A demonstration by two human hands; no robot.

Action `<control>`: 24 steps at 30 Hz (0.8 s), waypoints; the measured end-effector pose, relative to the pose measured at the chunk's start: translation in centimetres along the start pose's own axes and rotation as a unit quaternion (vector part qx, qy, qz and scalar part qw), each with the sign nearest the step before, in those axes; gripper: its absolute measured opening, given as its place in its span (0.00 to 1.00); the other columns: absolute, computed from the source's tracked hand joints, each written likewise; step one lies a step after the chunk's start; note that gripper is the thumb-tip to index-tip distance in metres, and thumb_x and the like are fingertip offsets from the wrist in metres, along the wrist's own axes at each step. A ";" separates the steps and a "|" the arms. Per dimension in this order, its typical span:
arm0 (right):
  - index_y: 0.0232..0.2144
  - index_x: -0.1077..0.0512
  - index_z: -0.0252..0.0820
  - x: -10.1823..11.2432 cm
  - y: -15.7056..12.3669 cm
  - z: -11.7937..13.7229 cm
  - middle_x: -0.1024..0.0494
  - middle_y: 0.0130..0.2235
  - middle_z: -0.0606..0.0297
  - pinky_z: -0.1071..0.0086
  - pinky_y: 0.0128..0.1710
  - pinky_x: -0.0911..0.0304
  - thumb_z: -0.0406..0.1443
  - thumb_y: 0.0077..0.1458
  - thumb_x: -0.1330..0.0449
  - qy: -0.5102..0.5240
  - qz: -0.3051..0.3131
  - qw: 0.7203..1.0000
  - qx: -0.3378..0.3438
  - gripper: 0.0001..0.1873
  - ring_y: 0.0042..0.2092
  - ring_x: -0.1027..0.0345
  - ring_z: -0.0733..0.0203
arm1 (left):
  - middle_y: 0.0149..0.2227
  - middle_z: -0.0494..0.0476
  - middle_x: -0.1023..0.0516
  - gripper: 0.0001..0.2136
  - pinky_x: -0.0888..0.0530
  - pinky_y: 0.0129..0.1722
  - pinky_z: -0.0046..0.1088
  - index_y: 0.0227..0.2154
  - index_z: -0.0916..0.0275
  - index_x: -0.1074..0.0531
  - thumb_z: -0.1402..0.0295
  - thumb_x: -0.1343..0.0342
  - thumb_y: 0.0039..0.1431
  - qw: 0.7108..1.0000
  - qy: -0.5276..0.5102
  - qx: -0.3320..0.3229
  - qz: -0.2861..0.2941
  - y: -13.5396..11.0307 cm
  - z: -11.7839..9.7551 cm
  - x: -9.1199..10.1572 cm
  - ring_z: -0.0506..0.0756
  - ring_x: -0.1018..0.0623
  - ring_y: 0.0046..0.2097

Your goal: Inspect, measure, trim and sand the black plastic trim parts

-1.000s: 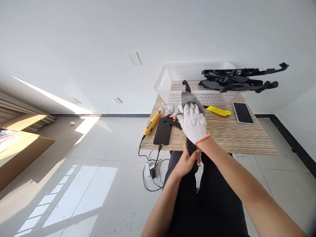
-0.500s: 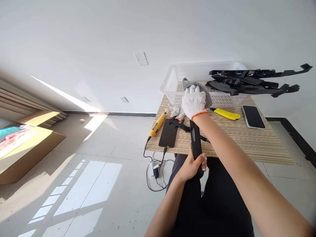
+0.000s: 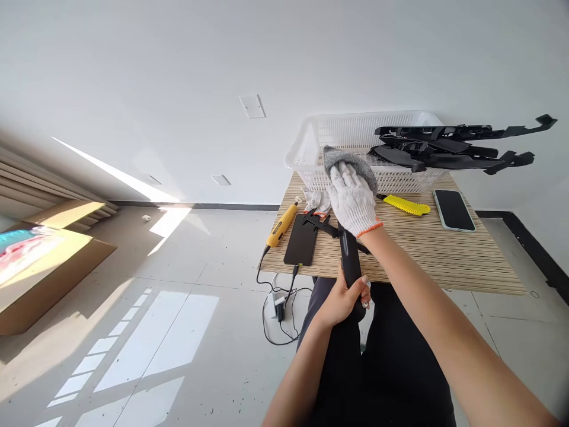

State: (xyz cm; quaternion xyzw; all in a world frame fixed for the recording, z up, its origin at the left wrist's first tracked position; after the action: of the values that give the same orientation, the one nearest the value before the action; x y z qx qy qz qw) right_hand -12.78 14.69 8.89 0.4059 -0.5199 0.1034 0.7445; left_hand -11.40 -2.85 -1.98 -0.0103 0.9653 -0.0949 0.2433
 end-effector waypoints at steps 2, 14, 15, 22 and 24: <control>0.68 0.41 0.30 0.4 -2.3 0.4 0.41 0.69 0.46 0.53 0.62 0.42 0.39 0.71 0.60 0.000 0.014 1.000 0.012 0.30 0.69 0.47 0.44 | 0.25 0.40 0.40 0.22 0.29 0.30 0.27 0.51 0.55 0.46 0.55 0.41 0.63 1.000 -0.009 -0.007 -0.001 0.0 0.2 0.1 0.46 0.35 0.26; 0.62 0.32 0.34 4.2 -14.1 3.7 0.33 0.64 0.44 0.54 0.48 0.31 0.35 0.70 0.55 -0.074 0.182 0.980 0.004 0.25 0.63 0.37 0.42 | 0.55 0.68 0.24 0.31 0.38 0.65 0.51 0.62 0.60 0.37 0.58 0.38 0.58 0.977 0.191 -0.072 -0.054 -0.1 1.1 1.6 0.67 0.31 0.63; 0.62 0.32 0.34 4.3 -14.4 3.9 0.32 0.63 0.43 0.54 0.47 0.31 0.34 0.69 0.54 -0.083 0.193 0.978 -0.009 0.24 0.61 0.35 0.42 | 0.60 0.69 0.27 0.32 0.40 0.66 0.52 0.63 0.60 0.37 0.58 0.37 0.57 0.975 0.202 -0.080 -0.050 -0.1 1.0 1.5 0.69 0.35 0.66; 0.58 0.28 0.34 4.0 -13.9 5.5 0.27 0.59 0.42 0.52 0.44 0.32 0.31 0.67 0.54 -0.123 0.186 0.970 -0.096 0.23 0.55 0.29 0.42 | 0.63 0.67 0.28 0.29 0.34 0.64 0.48 0.65 0.59 0.37 0.64 0.42 0.61 0.951 0.290 -0.107 -0.019 -0.3 -0.2 0.8 0.70 0.33 0.66; 0.60 0.29 0.36 3.8 -13.4 5.8 0.28 0.60 0.43 0.51 0.46 0.33 0.31 0.68 0.55 -0.135 0.164 0.971 -0.112 0.24 0.56 0.31 0.42 | 0.61 0.67 0.27 0.30 0.30 0.60 0.46 0.66 0.59 0.37 0.63 0.42 0.61 0.936 0.328 -0.121 -0.043 -0.2 -0.5 0.8 0.69 0.30 0.64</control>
State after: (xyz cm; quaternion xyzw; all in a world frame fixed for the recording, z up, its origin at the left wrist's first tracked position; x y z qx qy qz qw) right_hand -7.37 0.87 6.21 0.2394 -0.6831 0.1089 0.6813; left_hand -12.31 -3.02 -1.86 -0.0492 0.9942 0.0144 -0.0942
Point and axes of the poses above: each hand's wrist, its own y-axis towards the middle knuckle, its own x-axis out of the back of the hand, z = x × y, the point moved 2 cm from there along y, towards the middle knuckle
